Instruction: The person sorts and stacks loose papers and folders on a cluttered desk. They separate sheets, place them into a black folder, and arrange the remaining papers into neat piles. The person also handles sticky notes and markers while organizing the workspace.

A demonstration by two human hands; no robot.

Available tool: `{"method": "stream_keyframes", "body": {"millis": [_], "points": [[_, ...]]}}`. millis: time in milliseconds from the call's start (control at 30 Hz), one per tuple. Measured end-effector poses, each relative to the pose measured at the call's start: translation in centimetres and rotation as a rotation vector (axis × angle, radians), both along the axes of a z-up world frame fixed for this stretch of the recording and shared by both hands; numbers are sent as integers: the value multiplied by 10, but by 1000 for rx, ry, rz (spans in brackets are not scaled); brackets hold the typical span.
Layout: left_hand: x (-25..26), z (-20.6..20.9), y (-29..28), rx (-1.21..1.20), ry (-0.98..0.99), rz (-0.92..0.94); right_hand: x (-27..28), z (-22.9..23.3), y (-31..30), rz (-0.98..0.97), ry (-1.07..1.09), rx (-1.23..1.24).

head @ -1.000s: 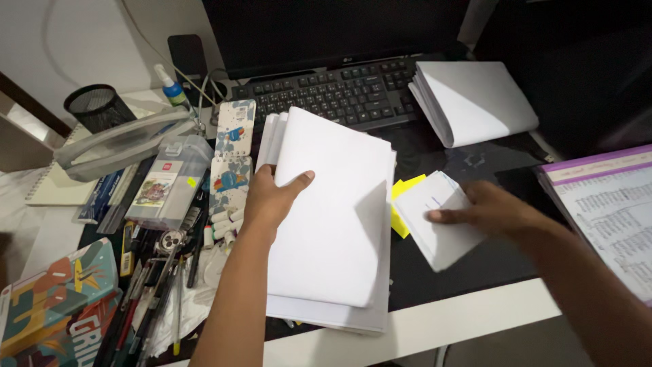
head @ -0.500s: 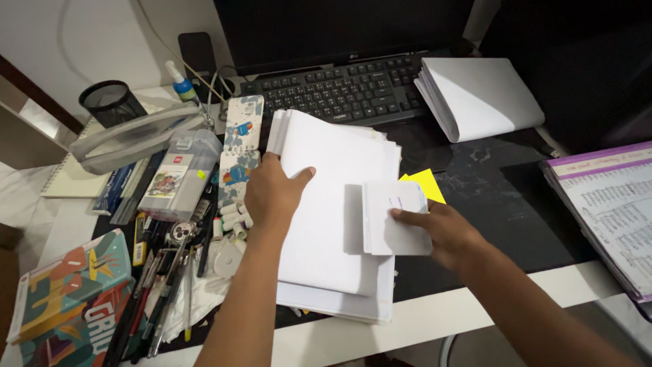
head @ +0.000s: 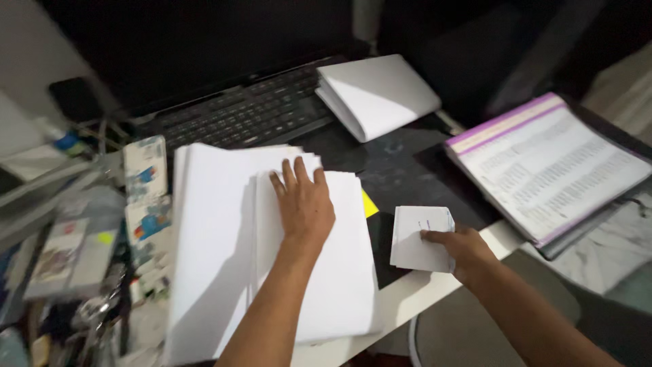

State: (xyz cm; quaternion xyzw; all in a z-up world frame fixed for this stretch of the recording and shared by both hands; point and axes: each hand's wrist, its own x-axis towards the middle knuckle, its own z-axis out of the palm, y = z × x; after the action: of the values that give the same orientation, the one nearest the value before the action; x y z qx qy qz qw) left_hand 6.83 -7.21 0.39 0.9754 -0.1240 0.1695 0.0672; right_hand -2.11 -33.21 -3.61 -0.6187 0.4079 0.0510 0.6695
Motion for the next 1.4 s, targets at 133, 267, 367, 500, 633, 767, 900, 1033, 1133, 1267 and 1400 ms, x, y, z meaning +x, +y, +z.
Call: {"method": "stream_keyframes", "body": {"millis": [133, 267, 367, 500, 633, 767, 900, 1033, 1133, 1267, 1400], "points": [[2, -6, -47, 0, 324, -39, -13, 14, -29, -175, -16, 23], [6, -5, -101, 8, 257, -126, -25, 35, -64, -251, -42, -160], [9, -8, -167, -4, 136, -462, -38, 50, -97, -374, -48, -214], [7, -28, -256, 29, -183, -934, -51, 53, -144, -483, 43, -212], [17, -52, -297, -35, -293, -1231, -61, 44, -179, -489, 76, -188], [27, -63, -298, -10, -21, -1282, -64, 34, -194, -525, 58, -147], [31, -58, -297, -66, 28, -1254, -64, 29, -194, -524, -19, -50], [32, -48, -292, 42, -9, -1287, -59, 28, -193, -528, 54, -35], [33, -41, -292, -13, -27, -1230, -58, 27, -194, -525, -156, 137], [37, -26, -298, -210, 150, -1079, -57, 34, -200, -598, -357, 275], [43, -12, -291, -456, 374, -950, -52, 40, -196, -738, -383, 297]]}}
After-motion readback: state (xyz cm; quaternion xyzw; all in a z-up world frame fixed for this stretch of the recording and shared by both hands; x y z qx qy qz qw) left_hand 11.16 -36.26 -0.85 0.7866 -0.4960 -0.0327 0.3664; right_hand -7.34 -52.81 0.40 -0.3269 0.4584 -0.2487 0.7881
